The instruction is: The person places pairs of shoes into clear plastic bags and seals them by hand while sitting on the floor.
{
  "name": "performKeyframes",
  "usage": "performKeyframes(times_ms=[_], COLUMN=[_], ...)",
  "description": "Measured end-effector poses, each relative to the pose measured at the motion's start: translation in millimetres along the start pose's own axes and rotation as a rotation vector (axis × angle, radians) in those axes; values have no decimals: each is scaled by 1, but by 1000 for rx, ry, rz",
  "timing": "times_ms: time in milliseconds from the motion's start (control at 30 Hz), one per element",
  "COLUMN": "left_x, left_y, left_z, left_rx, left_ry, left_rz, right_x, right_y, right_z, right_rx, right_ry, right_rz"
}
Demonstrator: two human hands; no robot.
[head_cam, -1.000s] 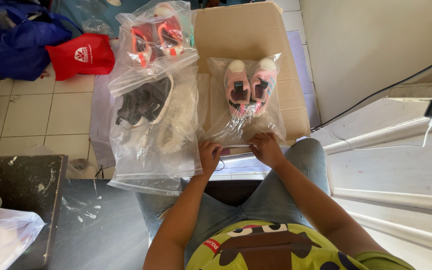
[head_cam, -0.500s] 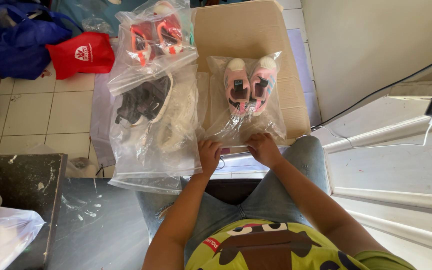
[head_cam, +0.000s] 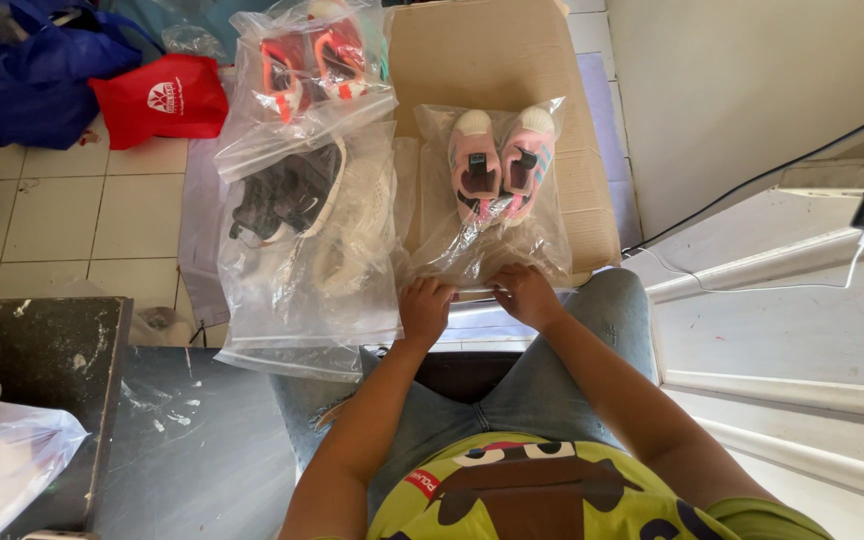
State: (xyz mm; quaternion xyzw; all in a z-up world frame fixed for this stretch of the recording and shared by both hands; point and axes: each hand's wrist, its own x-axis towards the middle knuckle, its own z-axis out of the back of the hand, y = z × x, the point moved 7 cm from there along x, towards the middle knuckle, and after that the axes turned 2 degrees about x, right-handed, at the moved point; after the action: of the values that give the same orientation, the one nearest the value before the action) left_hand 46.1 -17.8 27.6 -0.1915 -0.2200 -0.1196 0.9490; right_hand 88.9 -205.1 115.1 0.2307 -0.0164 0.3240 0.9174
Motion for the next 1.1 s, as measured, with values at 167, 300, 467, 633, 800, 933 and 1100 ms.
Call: performKeyframes(times_ms=[167,300,467,633,800,933,1100], left_x=[6,8,10,7,-1,7,-2], left_y=[-4,-4,-6,3,13,13,10], left_z=[13,18,22,10,-9,-9,-5], left_rx=[-36,-53,-78,-80,-141,-118,-144], left_ry=[-3,-2,-12,-31,-31,-11,4], left_rz=[2,15,8,18,69,62,59], right_x=[-1,0,-4,-4,-7,-4,-11], right_y=[-2,0,-14,-15,-31,-11,-7], right_z=[-3,-3,-18,-8,-5,15,5], right_rx=[4,-5,-18,-55,-118,-68,-150], right_ry=[9,-4,-14,-28,48,118,99], right_rz=[-12,-20,-50,-69,-125,-92,-30])
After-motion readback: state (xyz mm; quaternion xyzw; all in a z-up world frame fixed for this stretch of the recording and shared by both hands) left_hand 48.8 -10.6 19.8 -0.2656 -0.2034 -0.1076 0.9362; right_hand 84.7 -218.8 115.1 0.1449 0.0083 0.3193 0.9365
